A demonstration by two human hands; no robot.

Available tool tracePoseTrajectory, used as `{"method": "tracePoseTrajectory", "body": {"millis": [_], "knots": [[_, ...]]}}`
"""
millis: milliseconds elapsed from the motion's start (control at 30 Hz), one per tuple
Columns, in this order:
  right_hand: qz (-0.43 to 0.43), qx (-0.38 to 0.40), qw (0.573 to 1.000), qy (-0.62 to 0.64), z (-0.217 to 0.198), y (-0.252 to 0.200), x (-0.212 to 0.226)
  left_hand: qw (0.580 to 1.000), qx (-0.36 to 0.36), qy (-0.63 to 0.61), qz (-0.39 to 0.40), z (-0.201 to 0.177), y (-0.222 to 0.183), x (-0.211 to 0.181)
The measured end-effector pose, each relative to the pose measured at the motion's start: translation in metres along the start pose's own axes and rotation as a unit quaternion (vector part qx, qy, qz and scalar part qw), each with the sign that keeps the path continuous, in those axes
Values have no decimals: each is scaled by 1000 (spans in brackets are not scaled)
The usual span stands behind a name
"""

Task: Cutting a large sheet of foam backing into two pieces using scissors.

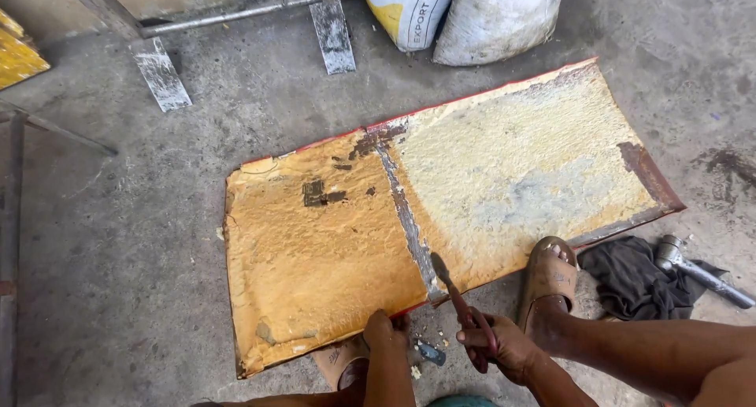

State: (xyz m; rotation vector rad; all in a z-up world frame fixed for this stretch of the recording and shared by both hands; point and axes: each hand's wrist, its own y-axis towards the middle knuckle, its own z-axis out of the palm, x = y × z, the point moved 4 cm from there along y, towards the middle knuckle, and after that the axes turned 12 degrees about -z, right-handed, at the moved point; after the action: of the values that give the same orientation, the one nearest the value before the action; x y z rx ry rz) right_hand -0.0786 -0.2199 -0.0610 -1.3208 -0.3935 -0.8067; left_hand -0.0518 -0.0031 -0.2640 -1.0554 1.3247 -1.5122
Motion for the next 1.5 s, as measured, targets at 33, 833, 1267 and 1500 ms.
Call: {"method": "tracePoseTrajectory", "body": {"millis": [33, 833, 1267, 1500], "knots": [[-3, 21, 1000, 0, -3, 2, -6, 1000, -5, 2, 5, -8, 2, 2], [-10, 48, 992, 115, 7, 110, -57, 999, -4, -52, 12, 15, -114, 1], [-67, 104, 986, 110, 14, 106, -49, 999, 15, -15, 44, 30, -152, -3], [-91, 108, 988, 55, 21, 118, -36, 999, -6, -15, 32, 11, -122, 2]]}}
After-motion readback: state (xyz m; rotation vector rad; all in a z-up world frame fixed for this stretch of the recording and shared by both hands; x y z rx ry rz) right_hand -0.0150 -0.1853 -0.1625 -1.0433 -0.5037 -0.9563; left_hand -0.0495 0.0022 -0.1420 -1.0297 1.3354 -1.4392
